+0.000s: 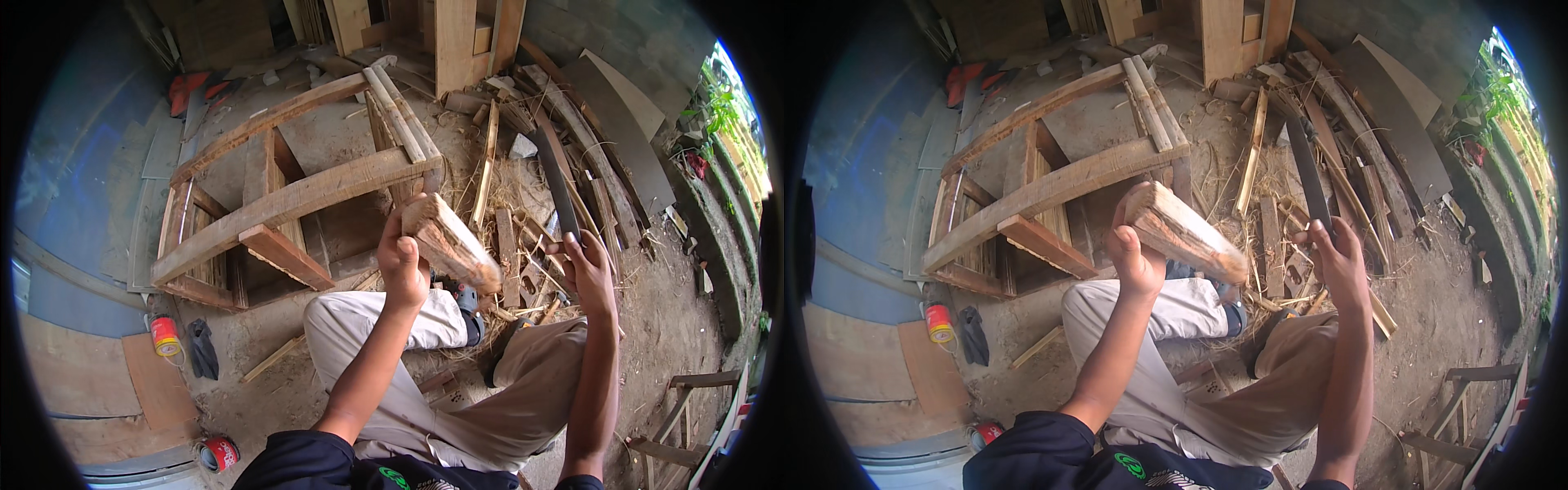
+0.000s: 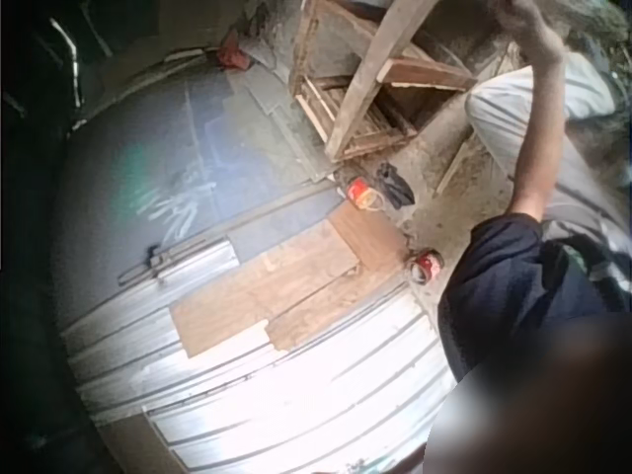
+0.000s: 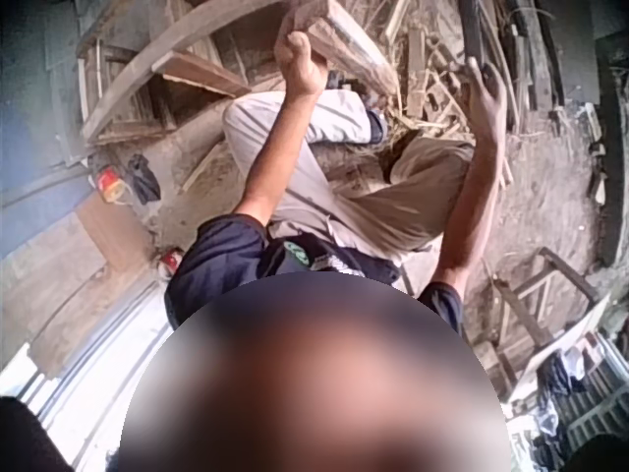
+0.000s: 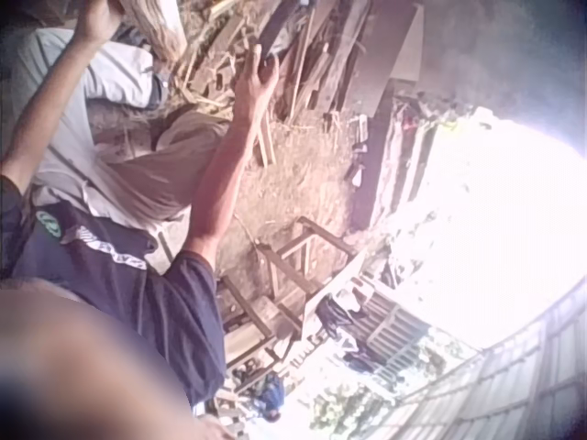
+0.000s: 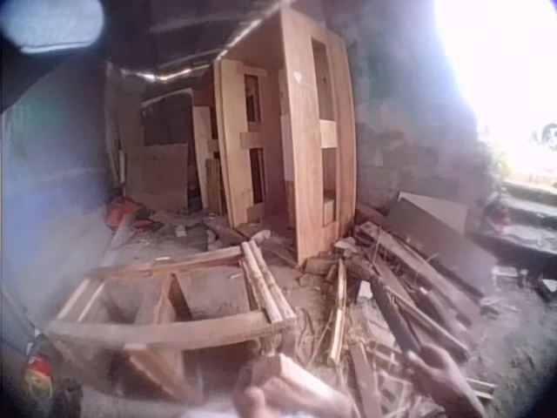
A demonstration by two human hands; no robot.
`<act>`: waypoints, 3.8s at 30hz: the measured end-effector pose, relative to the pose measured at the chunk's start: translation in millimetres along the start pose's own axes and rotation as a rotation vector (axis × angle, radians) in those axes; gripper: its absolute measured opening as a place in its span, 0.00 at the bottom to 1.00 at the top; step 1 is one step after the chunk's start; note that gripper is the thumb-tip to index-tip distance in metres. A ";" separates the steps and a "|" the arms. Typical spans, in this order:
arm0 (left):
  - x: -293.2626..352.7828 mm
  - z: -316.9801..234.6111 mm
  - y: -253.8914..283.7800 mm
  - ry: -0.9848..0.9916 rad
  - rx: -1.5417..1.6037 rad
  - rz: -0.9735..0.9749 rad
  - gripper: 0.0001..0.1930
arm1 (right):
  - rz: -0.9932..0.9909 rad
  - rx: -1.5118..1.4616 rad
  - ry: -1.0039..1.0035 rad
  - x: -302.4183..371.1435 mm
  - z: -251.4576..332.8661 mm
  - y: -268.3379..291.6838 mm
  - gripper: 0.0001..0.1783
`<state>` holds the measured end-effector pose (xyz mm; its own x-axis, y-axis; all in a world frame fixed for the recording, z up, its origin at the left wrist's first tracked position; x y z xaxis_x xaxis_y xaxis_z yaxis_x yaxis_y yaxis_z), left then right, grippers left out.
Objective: The person sits on the ground and uses a knife to shave and shape a small piece of wood. They repeatedly scrape the wood's surface, rotate it, and remove shavings. The person then places the shaped wood aside among other wood pieces.
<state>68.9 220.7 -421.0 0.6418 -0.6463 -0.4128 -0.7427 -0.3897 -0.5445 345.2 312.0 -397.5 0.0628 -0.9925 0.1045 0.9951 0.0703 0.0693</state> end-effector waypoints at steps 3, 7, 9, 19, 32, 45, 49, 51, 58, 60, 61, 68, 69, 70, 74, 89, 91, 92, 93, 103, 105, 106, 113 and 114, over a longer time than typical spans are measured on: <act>2.5 -2.7 7.2 -0.095 -0.144 0.002 0.47 | 0.003 0.102 0.119 2.2 -2.1 -2.5 0.12; -4.1 -9.9 23.3 -0.116 -0.083 -0.032 0.43 | 0.124 0.238 0.311 13.8 -3.4 -9.7 0.13; -9.5 -19.0 30.7 -0.140 -0.056 0.029 0.41 | 0.240 0.319 0.389 24.6 -2.5 -13.6 0.17; -19.8 -47.4 54.5 -0.226 -0.258 -0.041 0.37 | 0.322 0.622 0.661 55.5 5.7 -21.3 0.08; -18.9 -32.1 51.5 -0.073 -0.332 0.174 0.36 | 0.313 0.765 0.572 52.2 5.2 -20.4 0.06; -4.8 -1.5 63.2 0.134 -0.493 0.214 0.28 | 0.342 0.735 0.564 41.8 -4.2 -11.0 0.11; -2.3 2.7 61.1 0.185 -0.478 0.210 0.28 | 0.385 0.681 0.550 38.7 -4.6 -7.1 0.12; -0.8 3.2 60.4 0.217 -0.458 0.209 0.28 | 0.405 0.677 0.526 37.1 -5.2 -6.3 0.13; -1.5 6.4 57.3 0.232 -0.377 0.236 0.33 | 0.336 0.789 0.487 35.4 -13.6 -4.5 0.11; -2.6 9.1 59.2 0.356 -0.183 0.224 0.39 | 0.336 0.775 0.517 40.4 -16.1 -5.9 0.09; -2.8 10.5 59.0 0.411 -0.088 0.223 0.42 | 0.335 0.767 0.539 43.2 -17.3 -6.7 0.08; 3.0 -18.0 63.1 0.352 -0.035 0.378 0.47 | 0.371 0.792 0.738 54.3 -23.6 -12.1 0.06; 1.8 -24.0 61.3 0.319 -0.046 0.406 0.47 | 0.394 0.780 0.764 54.8 -24.0 -12.9 0.06; 0.0 -29.9 59.2 0.280 -0.063 0.416 0.43 | 0.410 0.772 0.791 55.2 -24.4 -13.8 0.06; -3.8 -52.7 48.1 0.146 -0.109 0.526 0.36 | 0.461 0.752 0.880 57.0 -25.0 -16.2 0.07; 6.3 11.8 62.0 0.436 0.054 0.234 0.46 | 0.266 0.744 0.645 40.7 -24.6 -7.9 0.15; 11.4 16.7 61.2 0.285 -0.088 0.407 0.41 | 0.211 0.763 0.577 37.3 -23.9 -4.1 0.20; 17.5 27.6 62.0 0.360 -0.075 0.345 0.40 | 0.183 0.601 0.580 38.2 -19.6 -1.9 0.24; 23.3 38.2 63.4 0.427 -0.049 0.261 0.39 | 0.098 0.642 0.575 36.3 -17.6 2.3 0.23; 30.4 76.0 65.9 0.823 0.765 -0.005 0.38 | 0.210 0.268 0.214 38.4 -39.6 -20.8 0.20; 26.4 76.7 65.2 0.847 0.876 -0.053 0.37 | 0.244 0.165 0.036 39.3 -44.8 -27.2 0.19; 24.8 75.2 63.6 0.830 0.896 -0.031 0.35 | 0.231 0.174 -0.016 39.4 -45.5 -28.8 0.19; 24.1 70.8 53.6 0.860 0.935 -0.032 0.33 | 0.245 0.307 -0.077 38.5 -41.0 -45.3 0.25; 24.5 70.3 53.0 0.866 0.936 -0.044 0.32 | 0.260 0.271 -0.093 38.9 -41.8 -48.0 0.24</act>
<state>58.7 230.4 -511.4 0.0660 -0.9972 0.0356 -0.0795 -0.0409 -0.9960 303.1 265.8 -438.2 0.2910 -0.9257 0.2416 0.8898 0.3547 0.2873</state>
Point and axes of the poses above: each hand's wrist, its own x-axis away from the middle knuckle, its own y-axis out of the back of the hand, z = x × y, the point moved 5 cm from there along -x, towards the middle knuckle, and after that the axes turned 10 degrees about -z, right-handed, at the moved point
